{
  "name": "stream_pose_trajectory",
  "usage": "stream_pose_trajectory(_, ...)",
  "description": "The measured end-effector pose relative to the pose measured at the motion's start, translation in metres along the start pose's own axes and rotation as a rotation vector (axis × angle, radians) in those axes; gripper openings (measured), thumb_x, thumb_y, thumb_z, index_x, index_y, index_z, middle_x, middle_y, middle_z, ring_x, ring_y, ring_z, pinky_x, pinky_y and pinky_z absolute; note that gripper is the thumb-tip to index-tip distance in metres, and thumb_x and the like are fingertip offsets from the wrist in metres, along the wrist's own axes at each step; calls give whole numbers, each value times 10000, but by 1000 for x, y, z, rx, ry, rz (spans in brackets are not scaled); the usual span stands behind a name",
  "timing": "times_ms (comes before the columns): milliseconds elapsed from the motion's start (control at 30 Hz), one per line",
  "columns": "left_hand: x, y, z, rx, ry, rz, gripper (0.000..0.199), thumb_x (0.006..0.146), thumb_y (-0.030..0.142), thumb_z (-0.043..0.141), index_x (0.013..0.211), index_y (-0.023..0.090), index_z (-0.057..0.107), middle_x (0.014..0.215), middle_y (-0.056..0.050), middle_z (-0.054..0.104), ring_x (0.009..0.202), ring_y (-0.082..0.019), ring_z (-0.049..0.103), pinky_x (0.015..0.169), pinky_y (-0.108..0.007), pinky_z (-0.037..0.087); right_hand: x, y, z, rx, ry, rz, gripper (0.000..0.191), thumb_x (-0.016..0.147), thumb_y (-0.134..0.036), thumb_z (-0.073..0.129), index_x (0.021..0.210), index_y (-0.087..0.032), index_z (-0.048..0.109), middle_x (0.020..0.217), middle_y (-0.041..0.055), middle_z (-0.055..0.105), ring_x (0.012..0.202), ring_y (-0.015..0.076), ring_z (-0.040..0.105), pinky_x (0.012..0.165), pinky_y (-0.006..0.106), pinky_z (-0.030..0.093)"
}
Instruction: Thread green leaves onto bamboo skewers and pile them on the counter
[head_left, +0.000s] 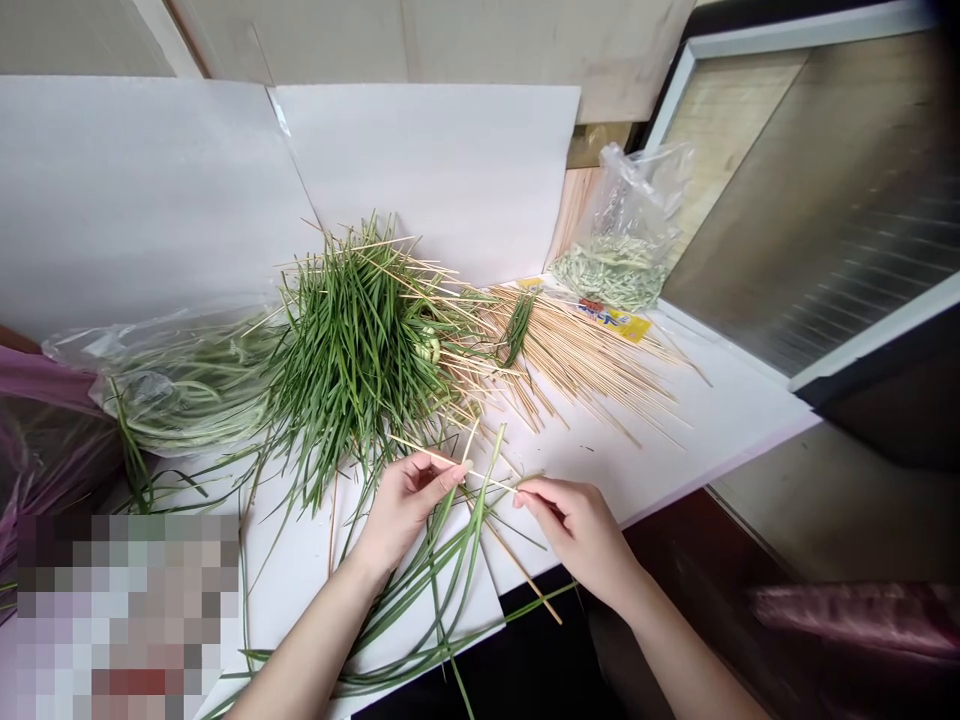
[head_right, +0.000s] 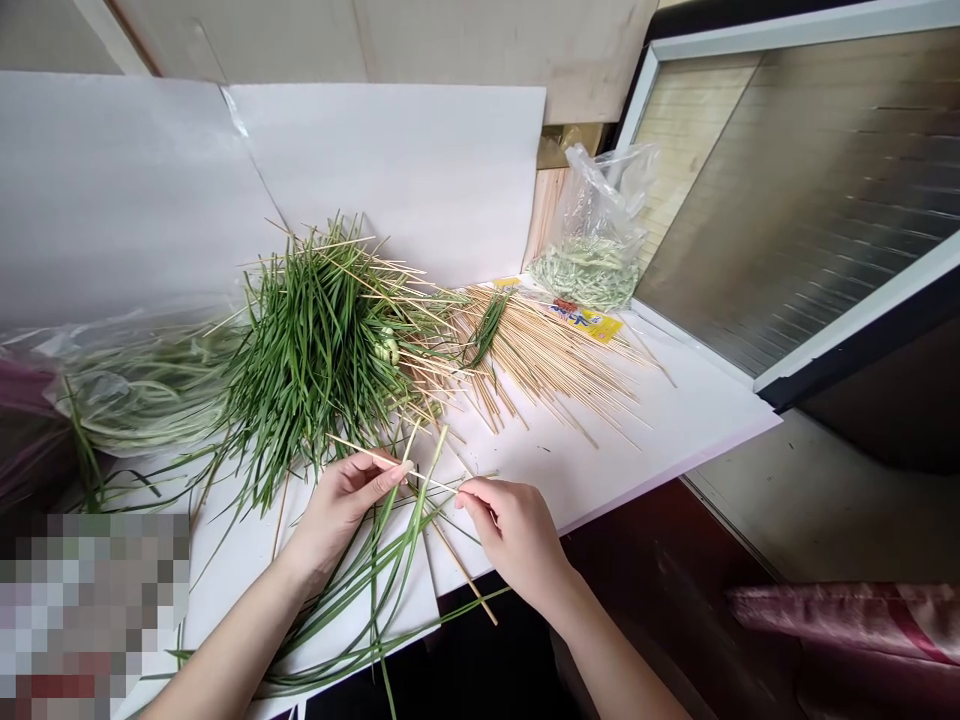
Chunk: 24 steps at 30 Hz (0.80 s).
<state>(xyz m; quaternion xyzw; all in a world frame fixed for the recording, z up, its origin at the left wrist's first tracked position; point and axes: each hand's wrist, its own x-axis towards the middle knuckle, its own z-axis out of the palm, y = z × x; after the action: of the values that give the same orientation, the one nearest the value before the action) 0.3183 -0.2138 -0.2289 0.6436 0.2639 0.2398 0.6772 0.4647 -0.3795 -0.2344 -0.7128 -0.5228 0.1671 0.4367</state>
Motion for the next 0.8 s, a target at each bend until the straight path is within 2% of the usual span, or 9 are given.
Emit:
stream_pose_trajectory(67,0,-1,0,13,-26,3,226,769,371,782,784,150,739,764,-43,694,722,-157,605,718,-263,456,0,0,2,8,-2,9,282,982,-229,434,812,-195,657,671,15,628,530,144,494,539,249,358)
stream_pose_trajectory(200,1,-1,1,60,-56,17,242,793,387,756,779,148,725,773,-46,691,732,-162,608,718,-267,461,2,1,5,17,-8,21,276,977,-231,446,813,-189,664,621,-6,574,496,129,429,508,245,325)
stream_pose_trajectory(300,-1,2,2,153,-36,84,226,846,382,703,901,163,710,901,-63,699,764,-170,615,733,-283,471,3,2,6,46,-9,38,273,977,-234,450,820,-189,669,662,2,610,515,130,443,507,241,320)
stream_pose_trajectory(367,-4,4,3,264,65,181,271,860,365,689,1067,192,666,1039,-74,678,782,-171,611,751,-299,473,4,2,4,67,-8,58,269,980,-242,456,819,-188,665,685,4,623,525,128,447,514,239,323)
stream_pose_trajectory(433,-9,5,5,411,222,330,392,843,327,709,1201,223,589,1151,-83,628,818,-178,598,789,-322,463,5,2,2,88,1,77,269,980,-257,461,816,-184,661,645,-7,579,506,121,410,503,240,306)
stream_pose_trajectory(500,-13,4,7,543,356,508,512,800,275,748,1262,235,530,1215,-95,572,895,-201,579,840,-349,448,5,1,0,112,17,86,275,978,-272,462,806,-180,657,598,-22,510,482,115,354,483,244,274)
stream_pose_trajectory(600,-19,1,11,619,453,715,657,734,215,789,1307,247,470,1213,-102,517,1021,-249,538,890,-385,439,5,-1,-3,147,21,86,285,976,-281,457,791,-176,647,580,-31,455,481,112,318,476,247,253)
stream_pose_trajectory(667,-20,1,13,561,480,744,711,735,208,784,1347,264,427,1243,-105,484,1044,-256,534,913,-401,439,4,-2,-4,155,21,84,289,976,-284,456,784,-174,642,579,-36,435,485,110,311,479,248,252)
stream_pose_trajectory(800,-19,6,12,413,482,629,653,826,260,704,1399,286,393,1364,-116,435,1082,-258,546,966,-413,420,2,-2,-5,146,55,88,282,972,-289,467,795,-174,653,566,-46,405,481,109,296,476,252,240)
